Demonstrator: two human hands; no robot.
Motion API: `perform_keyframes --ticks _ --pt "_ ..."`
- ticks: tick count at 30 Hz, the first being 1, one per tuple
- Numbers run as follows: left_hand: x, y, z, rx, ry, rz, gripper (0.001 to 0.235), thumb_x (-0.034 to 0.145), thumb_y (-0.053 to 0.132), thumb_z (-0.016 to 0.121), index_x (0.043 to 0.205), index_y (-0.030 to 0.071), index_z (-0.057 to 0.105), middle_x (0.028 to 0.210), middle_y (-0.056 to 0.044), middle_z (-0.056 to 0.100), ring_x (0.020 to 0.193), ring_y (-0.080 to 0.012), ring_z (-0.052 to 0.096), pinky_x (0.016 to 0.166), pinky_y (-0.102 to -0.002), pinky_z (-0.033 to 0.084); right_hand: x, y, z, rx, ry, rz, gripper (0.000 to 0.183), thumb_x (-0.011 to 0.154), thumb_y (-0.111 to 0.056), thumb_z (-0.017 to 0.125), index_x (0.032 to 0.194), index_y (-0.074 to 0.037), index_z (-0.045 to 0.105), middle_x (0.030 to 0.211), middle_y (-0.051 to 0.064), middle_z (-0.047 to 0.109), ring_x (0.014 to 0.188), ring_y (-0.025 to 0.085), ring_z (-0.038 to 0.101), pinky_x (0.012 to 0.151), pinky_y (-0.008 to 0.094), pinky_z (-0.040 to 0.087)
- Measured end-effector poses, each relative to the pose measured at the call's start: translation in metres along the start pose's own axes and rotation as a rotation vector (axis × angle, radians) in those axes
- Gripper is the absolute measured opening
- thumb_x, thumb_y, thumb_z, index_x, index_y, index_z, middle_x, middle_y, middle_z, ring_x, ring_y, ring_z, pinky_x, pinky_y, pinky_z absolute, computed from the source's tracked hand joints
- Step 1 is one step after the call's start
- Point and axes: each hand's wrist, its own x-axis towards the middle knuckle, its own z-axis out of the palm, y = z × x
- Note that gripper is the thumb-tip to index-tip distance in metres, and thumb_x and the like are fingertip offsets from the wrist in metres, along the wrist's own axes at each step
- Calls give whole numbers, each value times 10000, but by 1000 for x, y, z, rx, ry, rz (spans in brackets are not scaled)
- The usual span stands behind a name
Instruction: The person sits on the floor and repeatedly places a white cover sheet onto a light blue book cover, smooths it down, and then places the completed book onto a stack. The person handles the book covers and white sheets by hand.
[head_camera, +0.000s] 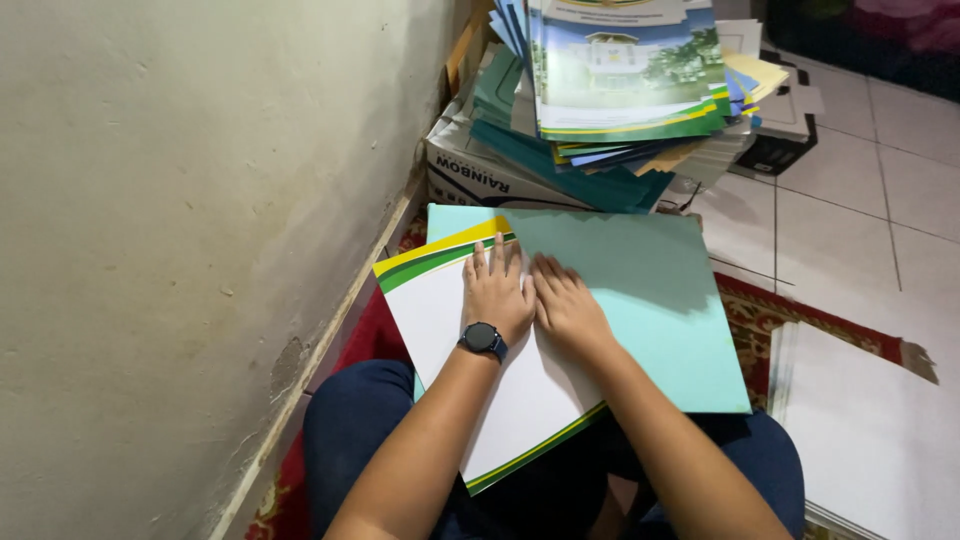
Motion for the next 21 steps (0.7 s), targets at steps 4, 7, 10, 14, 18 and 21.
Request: perform_keyframes --ticks 4,7,10,14,18,21 --pt "12 -1 10 41 -119 4 647 1002 398 400 1565 81 363 1636 -153 349 1513 -481 243 1210 -641 166 -68 -21 -36 63 -83 104 592 1055 -380 373 1577 -102 391 1627 114 405 1505 268 362 1199 439 282" --pt "34 -8 26 182 -267 -28 701 997 446 318 1608 106 271 1690 -106 246 1540 -469 149 1188 -722 122 -99 -28 -57 76 -157 153 615 1056 -399 344 1603 -118 336 1667 91 336 1527 250 308 1222 430 230" --pt "51 -10 14 159 -299 -43 675 1006 372 297 1621 97 264 1709 -91 214 1565 -397 156 1214 -675 87 -107 -31 -72 140 -339 225 646 1081 -450 201 1639 -126 232 1708 76 217 1565 242 182 1242 423 108" --pt "56 -12 21 159 -288 -44 652 1014 343 289 1608 76 280 1695 -112 229 1557 -391 171 1213 -662 106 -106 -33 -79 116 -412 226 639 1086 -436 230 1645 -130 187 1718 73 166 1572 244 134 1248 424 65" --pt "65 -28 36 209 -226 21 651 1010 371 314 1590 78 267 1666 -93 281 1516 -357 261 1134 -647 235 -109 -31 -71 170 -337 215 652 1056 -359 274 1631 -91 118 1715 87 90 1576 220 64 1258 419 40" --pt "63 -34 26 169 -321 45 677 1042 415 266 1623 78 175 1703 -82 168 1554 -344 151 1190 -614 163 -104 -34 -79 178 -382 231 654 1059 -368 244 1631 -89 94 1719 88 65 1579 220 42 1256 417 26"
